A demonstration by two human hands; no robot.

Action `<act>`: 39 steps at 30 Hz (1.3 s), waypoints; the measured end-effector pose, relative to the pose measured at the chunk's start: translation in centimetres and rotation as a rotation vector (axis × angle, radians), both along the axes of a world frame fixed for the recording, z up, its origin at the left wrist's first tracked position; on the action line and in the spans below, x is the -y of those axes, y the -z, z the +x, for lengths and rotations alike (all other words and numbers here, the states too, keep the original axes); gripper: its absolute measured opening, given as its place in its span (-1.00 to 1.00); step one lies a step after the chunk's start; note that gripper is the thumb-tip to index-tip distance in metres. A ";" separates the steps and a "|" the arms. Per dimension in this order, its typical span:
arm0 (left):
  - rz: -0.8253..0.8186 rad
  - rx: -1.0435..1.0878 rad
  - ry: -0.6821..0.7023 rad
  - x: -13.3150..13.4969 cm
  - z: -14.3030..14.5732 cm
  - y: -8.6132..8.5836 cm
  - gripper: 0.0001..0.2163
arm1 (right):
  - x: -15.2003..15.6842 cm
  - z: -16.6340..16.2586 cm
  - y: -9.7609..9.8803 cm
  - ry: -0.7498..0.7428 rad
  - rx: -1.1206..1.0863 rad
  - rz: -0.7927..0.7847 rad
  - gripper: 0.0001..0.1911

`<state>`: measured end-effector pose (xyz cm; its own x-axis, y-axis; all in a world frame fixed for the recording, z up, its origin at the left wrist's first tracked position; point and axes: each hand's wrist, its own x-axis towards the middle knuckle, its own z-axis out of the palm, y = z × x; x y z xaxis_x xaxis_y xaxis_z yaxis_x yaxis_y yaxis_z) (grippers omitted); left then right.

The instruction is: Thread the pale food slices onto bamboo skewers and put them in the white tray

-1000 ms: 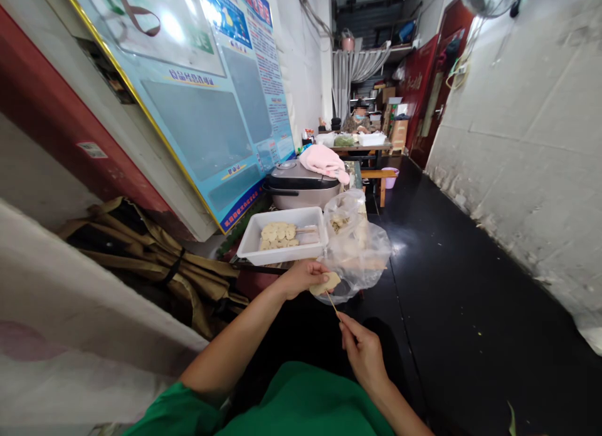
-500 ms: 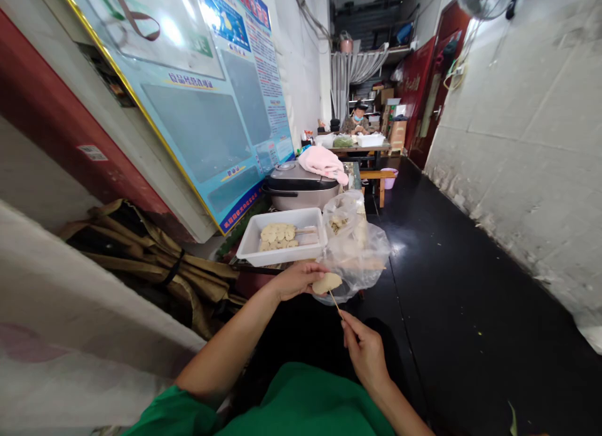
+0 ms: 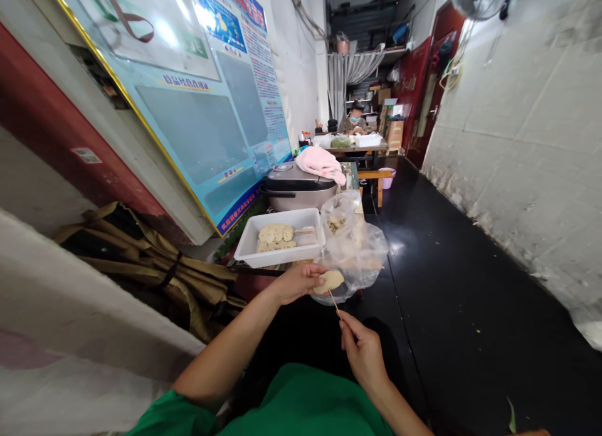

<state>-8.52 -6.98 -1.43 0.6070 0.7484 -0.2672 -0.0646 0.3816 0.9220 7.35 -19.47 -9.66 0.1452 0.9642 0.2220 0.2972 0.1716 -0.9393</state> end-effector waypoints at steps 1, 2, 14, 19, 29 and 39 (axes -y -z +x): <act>0.000 0.002 0.004 0.0 0.1 0.0 -0.59 | 0.0 0.0 -0.1 -0.002 -0.008 -0.002 -0.53; 0.002 0.008 0.011 0.0 0.1 -0.1 -0.60 | 0.0 0.0 -0.1 -0.003 -0.017 -0.003 -0.53; -0.052 0.119 0.053 -0.1 0.1 -1.0 -0.53 | -0.4 -0.3 -0.6 0.006 -0.056 0.012 -0.58; -0.062 0.110 0.086 0.1 0.4 -1.3 -0.49 | -0.4 -0.3 -1.4 -0.008 -0.055 -0.012 -0.60; -0.075 0.161 0.089 0.8 1.6 -1.3 -0.64 | -1.1 -0.4 -2.4 -0.026 -0.319 -0.117 -0.57; -0.072 0.149 -0.142 0.9 2.1 -0.6 -0.69 | 4.0 1.0 0.4 -0.005 -0.253 -0.207 -0.53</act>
<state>-6.42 -7.88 -0.86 0.5335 0.8116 -0.2382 -0.2563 0.4235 0.8689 8.36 -23.52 -10.07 0.1659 0.9859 -0.0214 0.0494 -0.0300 -0.9983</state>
